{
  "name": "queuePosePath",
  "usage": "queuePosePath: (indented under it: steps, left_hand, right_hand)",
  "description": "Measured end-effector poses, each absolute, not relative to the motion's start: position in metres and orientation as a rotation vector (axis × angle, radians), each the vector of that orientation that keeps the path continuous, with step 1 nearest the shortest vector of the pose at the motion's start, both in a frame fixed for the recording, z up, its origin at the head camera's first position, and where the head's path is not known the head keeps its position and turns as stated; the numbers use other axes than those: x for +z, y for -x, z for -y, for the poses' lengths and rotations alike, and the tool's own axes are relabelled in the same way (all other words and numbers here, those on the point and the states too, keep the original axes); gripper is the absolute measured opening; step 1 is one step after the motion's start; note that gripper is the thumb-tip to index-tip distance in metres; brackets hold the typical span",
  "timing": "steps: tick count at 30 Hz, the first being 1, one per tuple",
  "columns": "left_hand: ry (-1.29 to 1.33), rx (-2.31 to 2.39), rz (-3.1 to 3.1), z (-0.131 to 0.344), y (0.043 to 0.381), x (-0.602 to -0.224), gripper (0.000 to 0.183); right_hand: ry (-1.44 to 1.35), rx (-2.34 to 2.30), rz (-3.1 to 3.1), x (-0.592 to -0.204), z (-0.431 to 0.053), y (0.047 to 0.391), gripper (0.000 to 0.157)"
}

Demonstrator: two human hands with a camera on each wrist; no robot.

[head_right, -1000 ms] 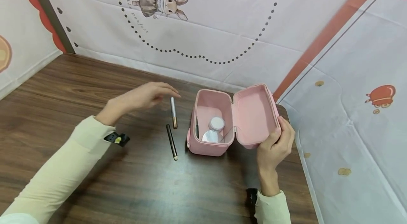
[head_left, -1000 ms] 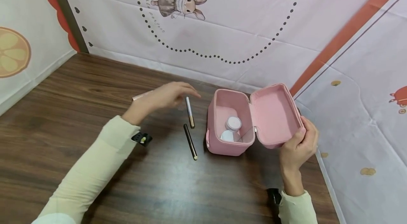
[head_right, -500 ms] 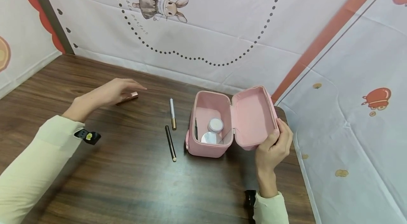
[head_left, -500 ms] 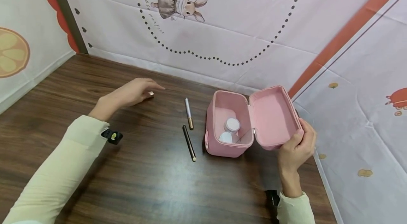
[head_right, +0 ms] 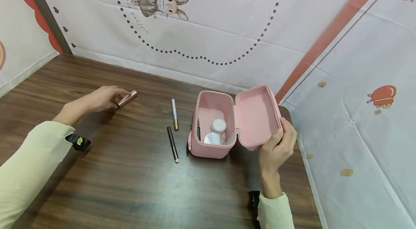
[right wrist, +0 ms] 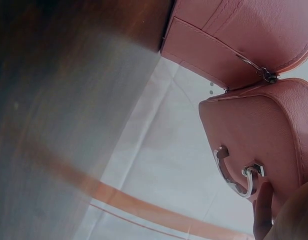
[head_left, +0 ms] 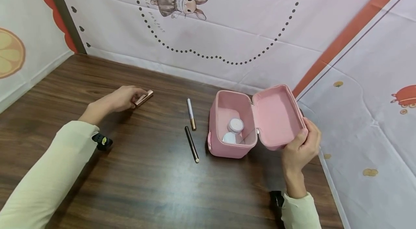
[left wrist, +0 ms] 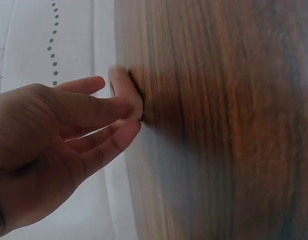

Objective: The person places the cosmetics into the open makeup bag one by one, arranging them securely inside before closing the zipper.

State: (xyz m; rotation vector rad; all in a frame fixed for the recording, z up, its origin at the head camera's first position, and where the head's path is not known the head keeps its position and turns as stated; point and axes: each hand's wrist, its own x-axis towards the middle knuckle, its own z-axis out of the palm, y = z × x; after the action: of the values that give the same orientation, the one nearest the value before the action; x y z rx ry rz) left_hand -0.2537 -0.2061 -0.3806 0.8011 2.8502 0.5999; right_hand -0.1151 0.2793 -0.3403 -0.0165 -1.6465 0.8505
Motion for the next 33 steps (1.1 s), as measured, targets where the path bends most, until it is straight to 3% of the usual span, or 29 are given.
queuePosePath:
  steps: [12,20,27,33]
  left_hand:
    - [-0.614,0.781,-2.816,0.21,0.256,-0.387,0.072]
    - [-0.642,0.829,-2.815,0.209,0.263,-0.395,0.049]
    - [-0.633,0.9,-2.822,0.206,0.266,-0.398,0.055]
    - [-0.627,0.949,-2.899,0.194,0.267,-0.401,0.047]
  right_hand:
    - [-0.011,0.877,1.648,-0.332,-0.266,0.116,0.029]
    - [-0.029,0.874,1.633,-0.333,-0.269,0.116,0.029]
    - [-0.012,0.87,1.64,-0.333,-0.271,0.114,0.029]
    - [-0.006,0.866,1.637,-0.332,-0.274,0.112,0.03]
